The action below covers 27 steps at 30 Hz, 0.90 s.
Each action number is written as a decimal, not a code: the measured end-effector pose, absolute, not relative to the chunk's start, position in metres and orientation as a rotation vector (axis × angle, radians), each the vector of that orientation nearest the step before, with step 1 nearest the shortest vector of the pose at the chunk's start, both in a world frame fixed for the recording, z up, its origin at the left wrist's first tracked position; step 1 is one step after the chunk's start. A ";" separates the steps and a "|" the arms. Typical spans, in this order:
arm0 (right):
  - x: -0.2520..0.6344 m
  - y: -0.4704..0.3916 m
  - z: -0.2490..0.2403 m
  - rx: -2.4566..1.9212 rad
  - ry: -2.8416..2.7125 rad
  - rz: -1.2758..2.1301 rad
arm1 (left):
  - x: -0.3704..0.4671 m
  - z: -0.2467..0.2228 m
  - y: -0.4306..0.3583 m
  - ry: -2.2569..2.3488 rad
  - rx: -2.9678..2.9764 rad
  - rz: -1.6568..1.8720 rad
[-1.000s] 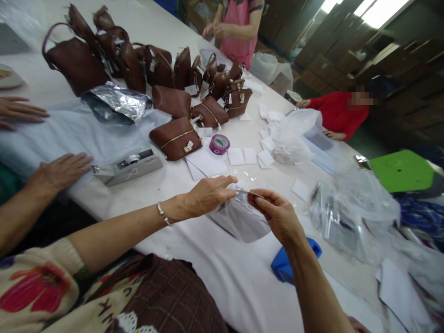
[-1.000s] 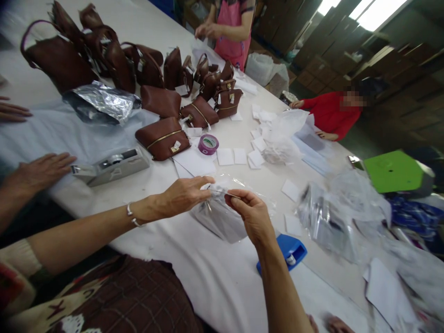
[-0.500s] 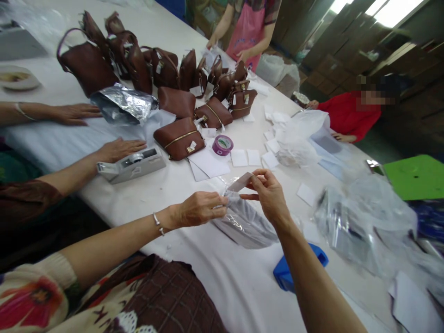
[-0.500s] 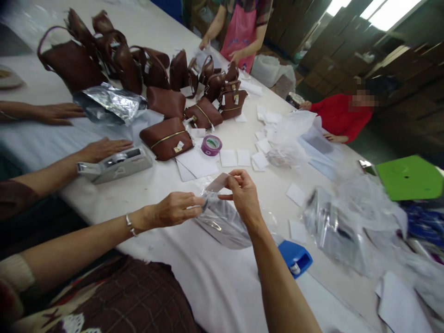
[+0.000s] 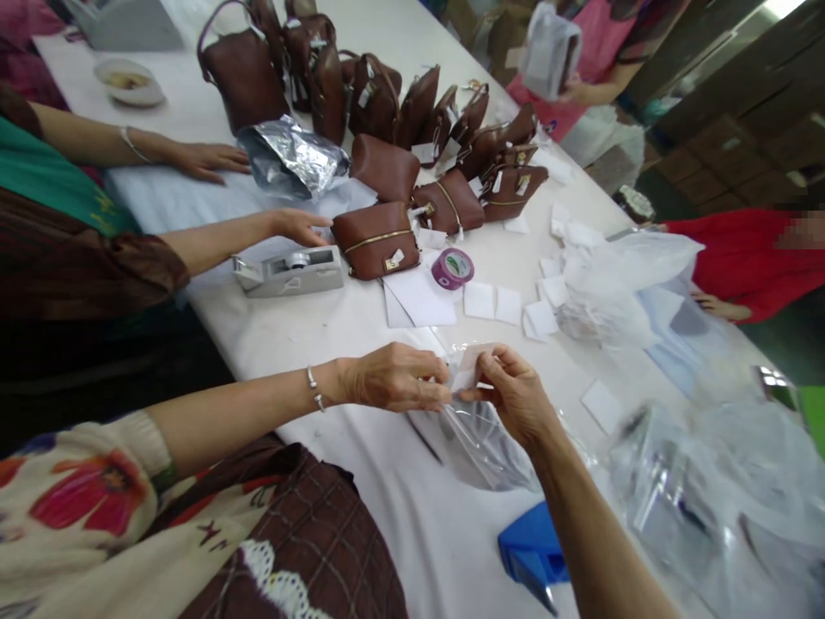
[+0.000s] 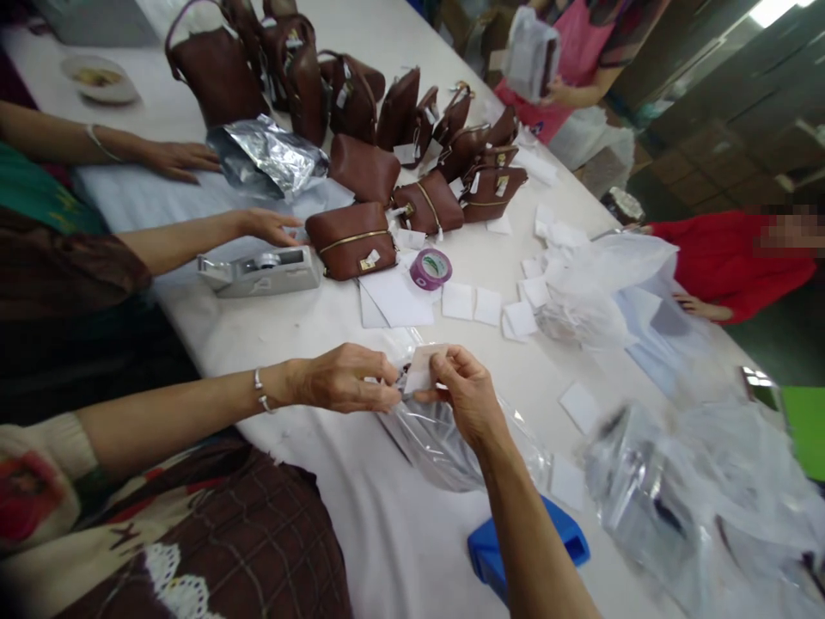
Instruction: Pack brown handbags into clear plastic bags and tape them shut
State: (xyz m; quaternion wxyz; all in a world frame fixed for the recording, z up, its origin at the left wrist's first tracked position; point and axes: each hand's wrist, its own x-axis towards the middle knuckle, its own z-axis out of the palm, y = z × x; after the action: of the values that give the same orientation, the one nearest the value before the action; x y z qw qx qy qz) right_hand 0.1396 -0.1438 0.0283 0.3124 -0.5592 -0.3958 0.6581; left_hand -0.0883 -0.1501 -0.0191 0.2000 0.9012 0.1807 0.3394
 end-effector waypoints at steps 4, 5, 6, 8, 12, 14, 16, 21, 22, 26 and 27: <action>0.141 -0.132 0.032 -1.528 -1.246 1.820 | -0.085 -0.006 -0.148 0.624 2.507 0.749; 0.142 -0.129 0.032 -1.539 -1.294 1.835 | -0.084 -0.004 -0.147 0.641 2.503 0.749; 0.144 -0.126 0.033 -1.551 -1.351 1.836 | -0.082 -0.002 -0.146 0.656 2.496 0.771; 0.148 -0.121 0.033 -1.559 -1.512 1.809 | -0.080 0.000 -0.144 0.677 2.474 0.834; 0.156 -0.111 0.031 -1.487 -1.963 1.712 | -0.075 0.003 -0.139 0.655 2.445 0.936; 0.155 -0.106 0.031 -1.428 -2.236 1.651 | -0.071 0.006 -0.136 0.619 2.426 0.997; 0.150 -0.105 0.031 -1.431 -2.527 1.483 | -0.068 0.008 -0.134 0.584 2.399 1.039; 0.136 -0.108 0.029 -1.372 -2.894 1.151 | -0.061 0.010 -0.130 0.568 2.373 1.070; 0.135 -0.108 0.029 -1.301 -2.892 1.159 | -0.061 0.010 -0.130 0.574 2.363 1.078; 0.136 -0.108 0.028 -1.199 -2.809 1.162 | -0.060 0.010 -0.129 0.558 2.320 1.095; 0.137 -0.109 0.027 -1.232 -2.799 1.143 | -0.060 0.011 -0.129 0.551 2.317 1.093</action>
State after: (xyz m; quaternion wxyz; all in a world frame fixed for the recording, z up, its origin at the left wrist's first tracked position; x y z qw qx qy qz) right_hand 0.1372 -0.1088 0.0269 -0.0616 -0.3767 -0.8556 0.3496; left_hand -0.0598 -0.1285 0.0109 0.2578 0.8542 0.2032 0.4032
